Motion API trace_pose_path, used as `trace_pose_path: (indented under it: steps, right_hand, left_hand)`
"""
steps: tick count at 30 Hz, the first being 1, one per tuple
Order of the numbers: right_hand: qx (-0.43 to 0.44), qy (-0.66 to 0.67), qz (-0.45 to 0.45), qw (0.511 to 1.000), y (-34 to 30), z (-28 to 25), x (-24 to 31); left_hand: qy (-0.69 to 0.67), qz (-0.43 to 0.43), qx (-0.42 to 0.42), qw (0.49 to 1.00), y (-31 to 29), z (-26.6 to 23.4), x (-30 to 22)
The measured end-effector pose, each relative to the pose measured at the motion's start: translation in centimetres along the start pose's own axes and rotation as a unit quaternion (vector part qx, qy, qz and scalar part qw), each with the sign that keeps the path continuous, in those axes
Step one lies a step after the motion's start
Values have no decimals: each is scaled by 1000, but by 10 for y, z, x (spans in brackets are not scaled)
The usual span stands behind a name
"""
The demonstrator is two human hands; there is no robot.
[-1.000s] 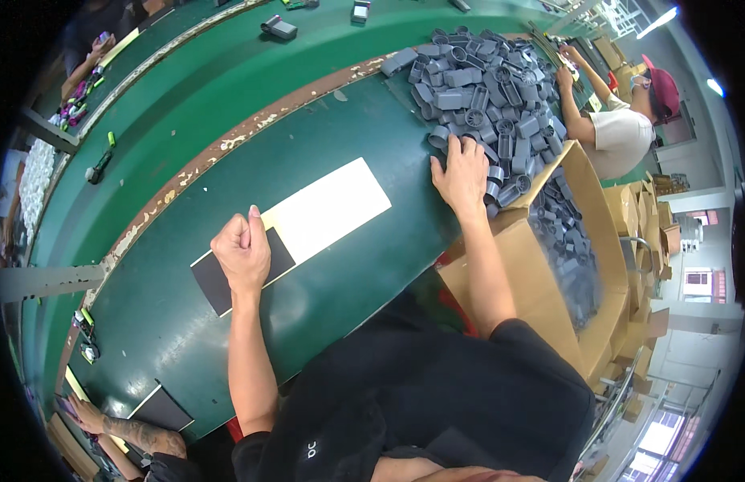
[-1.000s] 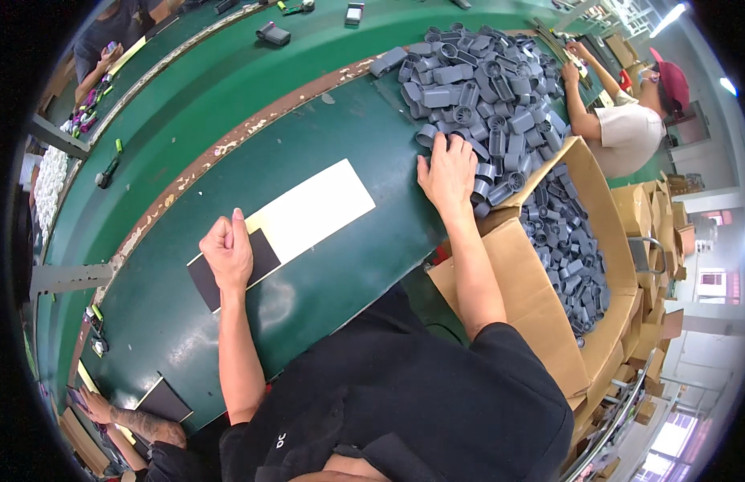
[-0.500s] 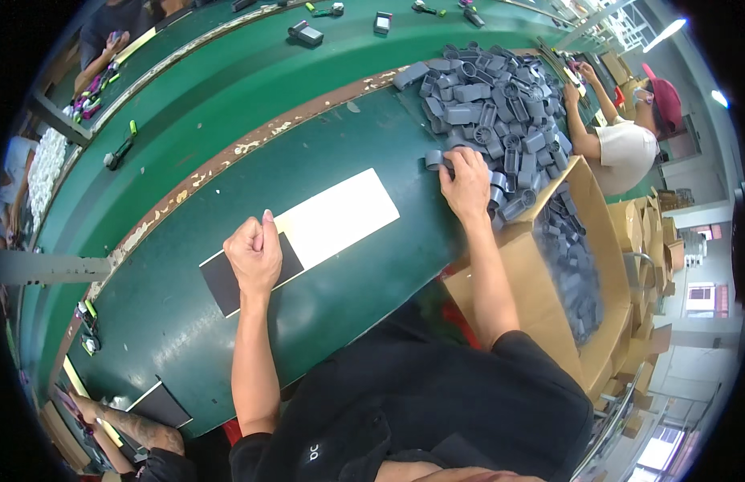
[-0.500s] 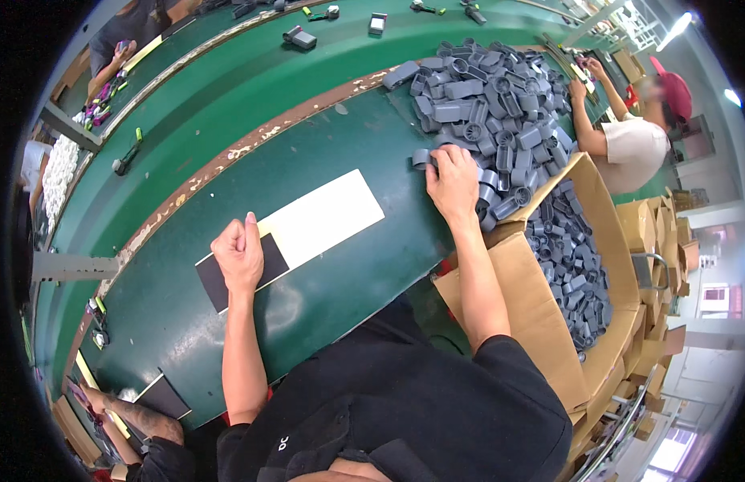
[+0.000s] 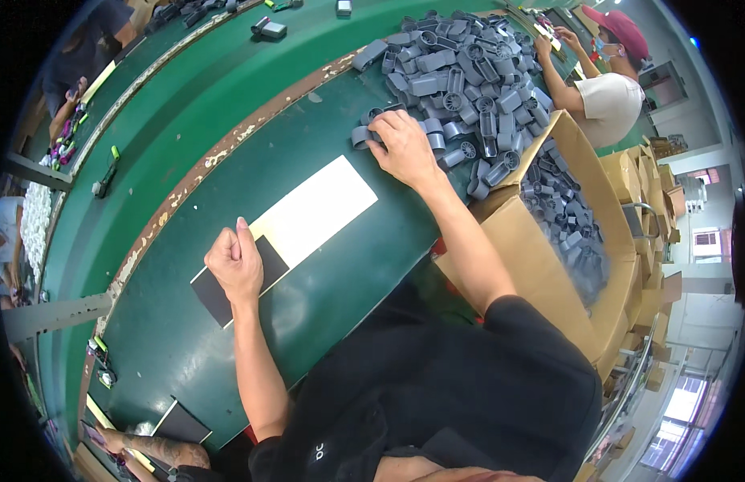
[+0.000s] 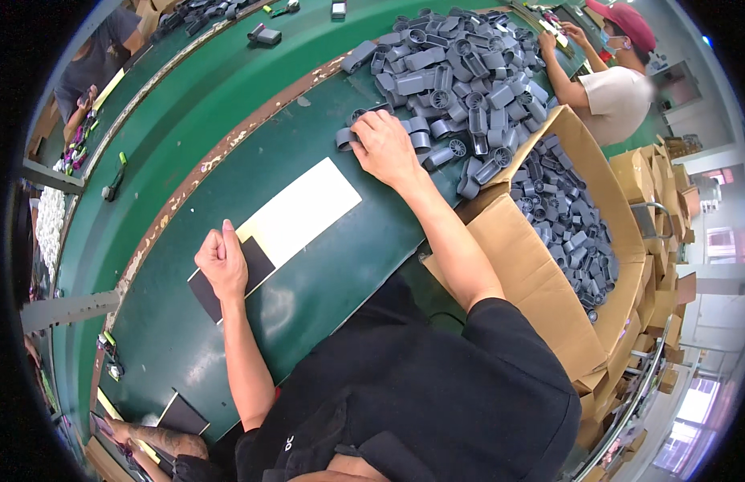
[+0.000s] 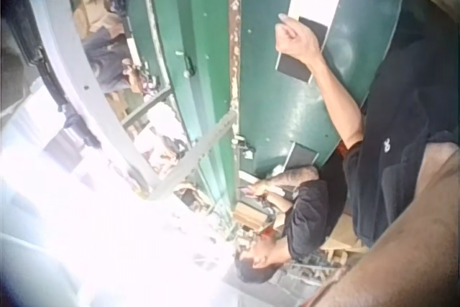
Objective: The person assembles handheld fans by inserting batteries, motor units, and circuit components into plastic casing halves, attaching foam pads, snapping the casing pieces together, and placing the assembled devices onto the conveyor belt.
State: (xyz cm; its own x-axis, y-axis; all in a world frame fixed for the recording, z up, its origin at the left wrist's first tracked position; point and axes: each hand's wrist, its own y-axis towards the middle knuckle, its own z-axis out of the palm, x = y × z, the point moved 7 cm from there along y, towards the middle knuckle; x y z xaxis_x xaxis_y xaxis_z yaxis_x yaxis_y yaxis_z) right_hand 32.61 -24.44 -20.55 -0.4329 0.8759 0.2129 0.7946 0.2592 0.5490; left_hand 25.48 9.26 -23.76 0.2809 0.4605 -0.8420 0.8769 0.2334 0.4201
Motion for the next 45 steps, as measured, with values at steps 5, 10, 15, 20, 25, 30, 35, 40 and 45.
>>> trace_pose_path:
  steps: [5,10,15,20,25,30,35,40,45]
  right_hand:
    - [-86,-46,40,994,-16,-28,6]
    - [-39,-88,124,987,-44,-26,-16]
    - [21,-102,110,988,-46,-9,-20]
    - [5,-53,132,990,-44,-2,-23]
    - [-75,-34,139,987,-34,-22,-1]
    - [-26,86,91,992,-1,-12,63]
    - [86,168,-17,982,12,41,149]
    - [120,185,-36,975,38,71,175]
    - [283,111,-133,943,66,95,216]
  left_hand:
    - [-1,-3,-4,1000,2,-4,3]
    - [52,1,4,999,1,-9,-2]
    - [3,11,16,1000,0,0,-12]
    - [-25,39,-20,999,-1,-3,-15]
    - [-15,41,-17,999,1,-4,-19]
    - [-16,35,-17,999,0,-4,-13]
    - [-5,49,-14,999,-1,-8,-8]
    - [-26,61,-51,996,6,-15,-11]
    - [-31,53,-122,991,11,-42,-1]
